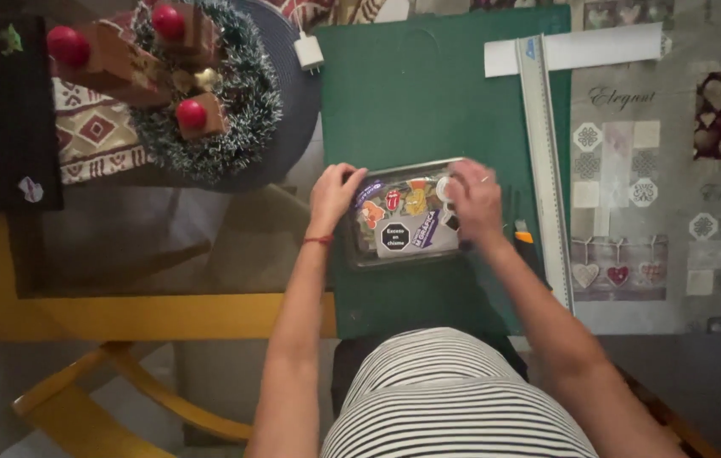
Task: Sorting and organizing a variety of stickers into a plastic tray at a design station.
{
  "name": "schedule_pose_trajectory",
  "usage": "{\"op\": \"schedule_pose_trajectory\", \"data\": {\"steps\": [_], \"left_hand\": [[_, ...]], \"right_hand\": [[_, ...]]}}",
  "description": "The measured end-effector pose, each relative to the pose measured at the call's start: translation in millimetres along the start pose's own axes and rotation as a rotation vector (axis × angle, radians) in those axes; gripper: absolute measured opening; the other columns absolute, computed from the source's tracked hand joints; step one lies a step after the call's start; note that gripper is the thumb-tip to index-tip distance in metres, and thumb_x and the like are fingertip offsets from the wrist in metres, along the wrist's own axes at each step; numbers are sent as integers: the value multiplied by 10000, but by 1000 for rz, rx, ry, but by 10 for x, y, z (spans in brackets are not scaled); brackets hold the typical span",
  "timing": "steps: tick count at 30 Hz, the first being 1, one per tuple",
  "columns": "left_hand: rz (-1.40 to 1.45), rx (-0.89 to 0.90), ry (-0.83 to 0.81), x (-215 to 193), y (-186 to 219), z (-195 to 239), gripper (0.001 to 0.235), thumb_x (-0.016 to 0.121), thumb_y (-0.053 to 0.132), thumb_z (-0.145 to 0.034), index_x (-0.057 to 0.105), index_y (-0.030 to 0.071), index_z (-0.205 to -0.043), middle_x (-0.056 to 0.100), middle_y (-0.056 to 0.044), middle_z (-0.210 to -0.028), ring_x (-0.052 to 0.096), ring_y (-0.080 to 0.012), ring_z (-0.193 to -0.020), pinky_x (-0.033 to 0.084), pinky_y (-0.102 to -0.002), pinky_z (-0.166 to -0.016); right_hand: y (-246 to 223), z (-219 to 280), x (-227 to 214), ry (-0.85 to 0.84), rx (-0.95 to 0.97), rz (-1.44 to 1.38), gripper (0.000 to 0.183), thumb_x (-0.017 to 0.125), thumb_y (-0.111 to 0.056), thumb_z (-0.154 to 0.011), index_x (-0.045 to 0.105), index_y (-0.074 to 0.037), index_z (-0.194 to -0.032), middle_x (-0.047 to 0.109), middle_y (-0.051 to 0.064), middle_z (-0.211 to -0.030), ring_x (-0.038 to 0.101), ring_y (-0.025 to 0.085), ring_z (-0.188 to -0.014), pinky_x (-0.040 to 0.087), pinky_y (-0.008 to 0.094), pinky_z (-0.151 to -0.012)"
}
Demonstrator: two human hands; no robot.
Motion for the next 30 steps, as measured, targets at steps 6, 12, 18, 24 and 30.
{"op": "schedule_pose_trajectory", "data": {"steps": [6, 12, 18, 24, 30], "left_hand": [[92, -10, -125, 100, 194, -134, 385, 799, 595, -898, 831, 250, -1066, 789, -45, -1147, 716, -331, -1209, 560, -462, -1047], [130, -28, -143, 164, 117, -178, 389, 835, 594, -857, 833, 254, -1047, 787, -30, -1133, 714, -299, -1212, 555, -436, -1048], [-19, 16, -234, 101, 305, -215, 393, 734, 644, -906, 828, 290, -1050, 788, -26, -1117, 718, -312, -1196, 549, -467, -1043], [-129, 192, -167, 150, 713, -160, 467, 646, 654, -994, 815, 220, -1023, 765, -84, -1015, 738, -351, -1102, 541, -486, -983], [49, 270, -12, 286, 520, -181, 395, 768, 651, -942, 751, 257, -927, 726, -29, -931, 741, -283, -1008, 582, -418, -866]], "right_hand": [[875, -335, 197, -103, 382, -69, 372, 649, -470, -1155, 813, -137, -1176, 786, 169, -1112, 718, 467, -1072, 545, 606, -947], [1144, -452, 286, -315, 487, -64, 335, 775, -651, -1013, 829, -323, -973, 781, 0, -892, 762, 311, -970, 575, 449, -818], [860, -473, 100, -313, 466, -92, 365, 731, -560, -1070, 818, -206, -1054, 784, 114, -987, 731, 391, -1062, 563, 528, -890], [777, -541, 112, -407, 466, 4, 465, 618, -611, -1103, 797, -182, -1071, 788, 150, -1023, 709, 438, -1119, 553, 591, -933], [866, -462, 309, -218, 337, 265, 654, 435, -603, -1207, 686, -82, -902, 734, 243, -804, 757, 489, -880, 601, 623, -821]]}}
Point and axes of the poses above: each hand's wrist, its own z-axis away from the middle knuckle, its own x-axis out of the palm, y = z × x, the point moved 7 cm from there along -z, towards the middle knuckle
